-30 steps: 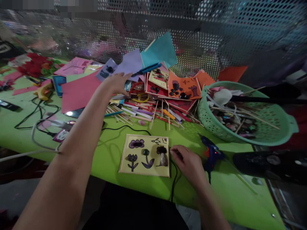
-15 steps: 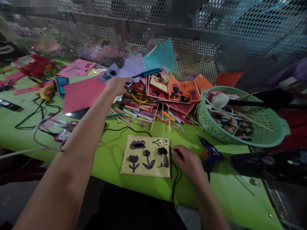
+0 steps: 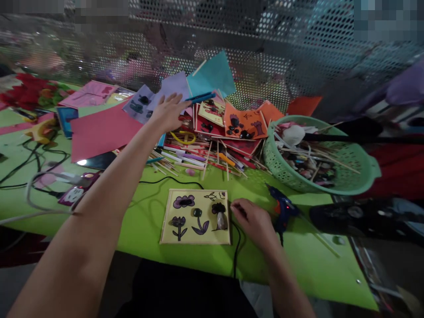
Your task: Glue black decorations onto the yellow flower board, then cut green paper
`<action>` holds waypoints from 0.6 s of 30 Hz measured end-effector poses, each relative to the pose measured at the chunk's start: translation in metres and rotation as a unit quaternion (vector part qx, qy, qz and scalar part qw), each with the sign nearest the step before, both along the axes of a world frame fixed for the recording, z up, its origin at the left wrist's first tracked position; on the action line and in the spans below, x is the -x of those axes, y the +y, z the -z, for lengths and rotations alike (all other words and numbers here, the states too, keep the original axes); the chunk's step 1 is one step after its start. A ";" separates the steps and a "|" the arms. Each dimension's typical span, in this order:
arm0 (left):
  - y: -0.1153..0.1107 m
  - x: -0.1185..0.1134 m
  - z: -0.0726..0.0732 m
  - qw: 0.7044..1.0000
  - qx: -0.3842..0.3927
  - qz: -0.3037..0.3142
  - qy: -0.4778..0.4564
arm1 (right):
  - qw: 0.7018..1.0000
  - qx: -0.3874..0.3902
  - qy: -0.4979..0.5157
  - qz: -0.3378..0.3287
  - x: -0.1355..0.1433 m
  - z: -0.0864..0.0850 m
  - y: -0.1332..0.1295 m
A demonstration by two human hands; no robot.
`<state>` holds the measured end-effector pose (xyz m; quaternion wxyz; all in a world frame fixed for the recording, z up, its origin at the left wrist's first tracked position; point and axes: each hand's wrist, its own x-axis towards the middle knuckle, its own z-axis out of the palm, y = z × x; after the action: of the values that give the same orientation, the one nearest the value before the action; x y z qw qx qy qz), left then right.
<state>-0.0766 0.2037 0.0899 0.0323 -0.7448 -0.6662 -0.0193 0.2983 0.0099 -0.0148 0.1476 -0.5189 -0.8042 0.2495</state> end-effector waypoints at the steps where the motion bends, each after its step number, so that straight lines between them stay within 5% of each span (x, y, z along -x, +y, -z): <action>1: -0.001 -0.013 0.000 0.999 -0.024 0.020 -0.016 | 1.000 0.002 -0.004 0.002 0.001 -0.002 0.000; 6: -0.003 -0.100 0.011 0.982 -0.095 0.151 -0.066 | 0.999 0.016 -0.032 0.011 0.007 -0.009 0.001; 12: 0.010 -0.202 0.052 0.958 -0.029 0.284 -0.007 | 0.997 0.016 -0.069 0.019 0.008 -0.012 0.005; 18: 0.036 -0.223 0.076 0.971 0.005 0.235 0.048 | 0.997 0.013 -0.070 0.014 0.009 -0.019 0.004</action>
<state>0.1465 0.2399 0.0143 0.0550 -0.8805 -0.4706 0.0132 0.2896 0.0143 0.0043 0.0877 -0.5481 -0.8020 0.2206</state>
